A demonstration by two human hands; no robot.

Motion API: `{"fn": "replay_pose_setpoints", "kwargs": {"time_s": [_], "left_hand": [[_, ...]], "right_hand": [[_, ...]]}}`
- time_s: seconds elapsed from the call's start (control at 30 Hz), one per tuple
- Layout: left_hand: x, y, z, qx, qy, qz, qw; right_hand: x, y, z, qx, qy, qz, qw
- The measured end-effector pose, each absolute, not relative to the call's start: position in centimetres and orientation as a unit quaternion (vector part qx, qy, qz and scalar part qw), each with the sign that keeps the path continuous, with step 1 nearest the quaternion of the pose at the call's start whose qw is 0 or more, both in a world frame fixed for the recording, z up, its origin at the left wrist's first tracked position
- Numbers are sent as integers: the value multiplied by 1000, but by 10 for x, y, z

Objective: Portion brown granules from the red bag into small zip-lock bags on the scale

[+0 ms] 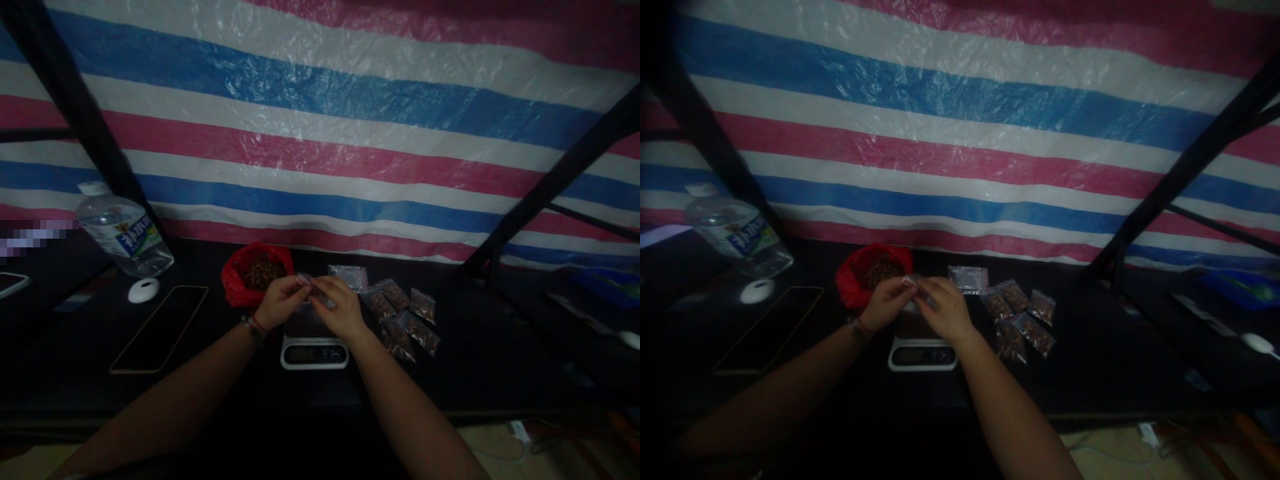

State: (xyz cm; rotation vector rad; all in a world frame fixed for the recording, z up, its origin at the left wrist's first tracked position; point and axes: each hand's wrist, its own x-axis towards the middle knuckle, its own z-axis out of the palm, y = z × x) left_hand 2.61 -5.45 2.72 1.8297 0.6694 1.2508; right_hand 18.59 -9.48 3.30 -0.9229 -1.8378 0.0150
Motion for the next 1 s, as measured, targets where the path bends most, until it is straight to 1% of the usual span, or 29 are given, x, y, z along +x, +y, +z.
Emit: {"fn": "replay_pose_setpoints", "kwargs": {"time_s": [0.13, 0.27, 0.43, 0.6, 0.7, 0.83, 0.9, 1.0], "left_hand": [[24, -54, 27, 765, 248, 498, 325], [21, -55, 31, 796, 232, 498, 255], [18, -57, 37, 820, 234, 475, 216], [18, -59, 39, 838, 236, 461, 173], [19, -60, 41, 848, 219, 460, 147], [20, -63, 42, 848, 217, 468, 122], [21, -66, 43, 844, 215, 475, 123], [24, -72, 44, 831, 215, 502, 110]], "right_hand": [[184, -95, 30, -381, -765, 39, 519], [183, -95, 30, -389, -734, 112, 545], [184, -92, 30, -398, -679, 222, 576], [187, -89, 31, -374, -663, 281, 585], [188, -92, 34, -381, -676, 248, 580], [185, -101, 40, -401, -720, 95, 559], [181, -106, 41, -404, -726, 39, 555], [176, -112, 40, -406, -720, 7, 563]]}}
